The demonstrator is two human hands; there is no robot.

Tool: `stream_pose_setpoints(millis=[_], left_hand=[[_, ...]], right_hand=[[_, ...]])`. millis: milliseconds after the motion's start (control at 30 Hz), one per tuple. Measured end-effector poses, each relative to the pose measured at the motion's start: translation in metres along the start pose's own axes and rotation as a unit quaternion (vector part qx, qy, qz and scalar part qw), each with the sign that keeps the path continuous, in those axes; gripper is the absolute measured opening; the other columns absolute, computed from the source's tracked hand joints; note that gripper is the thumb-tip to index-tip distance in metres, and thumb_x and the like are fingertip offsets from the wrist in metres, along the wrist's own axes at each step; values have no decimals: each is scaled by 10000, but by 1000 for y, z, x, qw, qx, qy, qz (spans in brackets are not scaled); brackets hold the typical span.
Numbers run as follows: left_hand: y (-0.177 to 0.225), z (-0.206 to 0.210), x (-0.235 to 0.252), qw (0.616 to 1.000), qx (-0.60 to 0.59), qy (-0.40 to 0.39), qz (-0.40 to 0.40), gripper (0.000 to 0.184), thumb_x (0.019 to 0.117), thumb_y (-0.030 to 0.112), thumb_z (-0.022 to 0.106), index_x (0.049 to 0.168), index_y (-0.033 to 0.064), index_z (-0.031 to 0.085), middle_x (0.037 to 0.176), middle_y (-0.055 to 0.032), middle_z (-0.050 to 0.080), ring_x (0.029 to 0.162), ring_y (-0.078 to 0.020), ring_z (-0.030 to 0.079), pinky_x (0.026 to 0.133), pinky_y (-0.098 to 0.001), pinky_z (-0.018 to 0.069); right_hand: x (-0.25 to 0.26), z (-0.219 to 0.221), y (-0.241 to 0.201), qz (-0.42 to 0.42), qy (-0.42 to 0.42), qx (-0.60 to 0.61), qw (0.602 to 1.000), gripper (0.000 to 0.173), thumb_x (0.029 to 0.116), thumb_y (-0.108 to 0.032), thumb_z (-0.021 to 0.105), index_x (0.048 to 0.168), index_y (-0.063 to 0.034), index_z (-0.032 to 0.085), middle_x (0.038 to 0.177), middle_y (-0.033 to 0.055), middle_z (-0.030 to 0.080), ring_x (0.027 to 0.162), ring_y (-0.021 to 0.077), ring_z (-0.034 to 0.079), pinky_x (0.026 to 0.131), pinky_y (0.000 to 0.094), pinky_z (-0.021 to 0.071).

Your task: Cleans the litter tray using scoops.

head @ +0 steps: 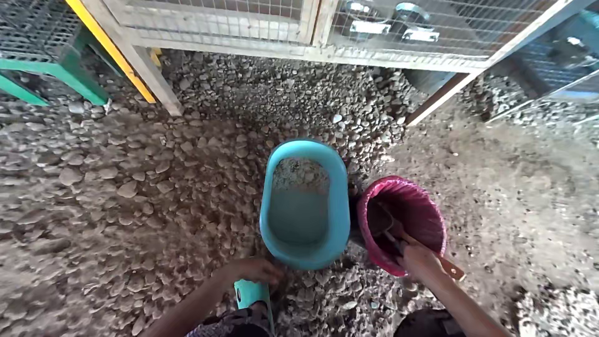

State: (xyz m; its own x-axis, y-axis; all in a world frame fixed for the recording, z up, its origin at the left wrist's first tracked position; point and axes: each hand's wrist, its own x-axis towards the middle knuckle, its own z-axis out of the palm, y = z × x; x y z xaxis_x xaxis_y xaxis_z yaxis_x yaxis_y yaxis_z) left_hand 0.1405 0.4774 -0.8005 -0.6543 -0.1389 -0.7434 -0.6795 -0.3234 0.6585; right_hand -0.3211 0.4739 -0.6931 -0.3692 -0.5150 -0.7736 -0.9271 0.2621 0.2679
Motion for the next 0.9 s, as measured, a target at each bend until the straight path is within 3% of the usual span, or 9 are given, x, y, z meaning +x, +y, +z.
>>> stream_pose_setpoints(millis=[100,167,233,367,433,567,633,800,900], left_hand=[[33,-55,-33,991,82,97,-45,403,1041,342,591,1170,-30,678,1101,-224,678,1026,-348,647,941,-555,489],[71,-105,-52,963,23,268,-27,476,1057,306,575,1358,-62,551,1267,-297,613,1184,-414,599,1046,-582,440],[90,-145,-42,924,-85,374,-7,659,1050,342,587,1579,43,329,1469,-294,489,1344,-436,501,1113,-581,398],[107,-183,15,909,-204,364,-14,821,1014,406,634,1641,125,185,1643,-224,273,1460,-438,350,1105,-665,360],[108,-192,39,904,-230,359,-37,718,1009,378,648,1577,77,329,1547,-257,398,1397,-421,420,1079,-640,383],[97,-184,49,889,-240,390,19,618,1028,187,624,1566,60,348,1511,-244,458,1368,-366,482,1102,-552,415],[94,-169,38,881,-236,405,68,605,1027,124,611,1561,37,341,1506,-247,461,1357,-340,499,1102,-508,432],[93,-121,-9,845,-256,449,138,575,1030,73,581,1543,-18,338,1459,-252,502,1292,-275,563,1083,-419,473],[98,-88,-37,837,-222,477,150,616,1041,141,578,1559,-43,300,1481,-265,491,1334,-271,545,1124,-410,444]], right_hand=[[14,-13,17,0,-32,94,995,470,989,-335,682,1294,21,650,1303,274,643,1257,433,598,1056,619,451],[-12,-40,22,-6,-11,125,992,494,972,-275,722,1356,17,618,1305,298,636,1261,468,584,1071,637,427],[-47,-54,19,11,50,86,995,471,932,-174,751,1334,29,616,1298,311,629,1209,504,604,1009,660,467],[-92,-46,9,54,95,-45,993,411,1001,-66,590,1402,1,531,1234,285,658,1100,497,666,869,622,552],[-91,-48,19,68,85,-78,991,394,1006,-64,580,1398,-29,565,1218,265,671,1120,474,663,894,601,545],[-111,-53,46,89,157,51,982,459,965,-89,646,1420,-63,590,1186,314,676,1081,532,657,863,701,505],[-131,-48,55,37,197,202,959,438,941,-119,659,1358,9,609,1118,350,678,1023,547,658,858,736,473],[-133,15,-3,-170,64,501,846,460,910,-146,686,1319,40,591,888,124,690,626,192,653,595,416,589],[-107,46,-68,-183,-58,487,852,403,887,-130,716,1241,48,638,871,152,685,623,222,648,613,419,578]])
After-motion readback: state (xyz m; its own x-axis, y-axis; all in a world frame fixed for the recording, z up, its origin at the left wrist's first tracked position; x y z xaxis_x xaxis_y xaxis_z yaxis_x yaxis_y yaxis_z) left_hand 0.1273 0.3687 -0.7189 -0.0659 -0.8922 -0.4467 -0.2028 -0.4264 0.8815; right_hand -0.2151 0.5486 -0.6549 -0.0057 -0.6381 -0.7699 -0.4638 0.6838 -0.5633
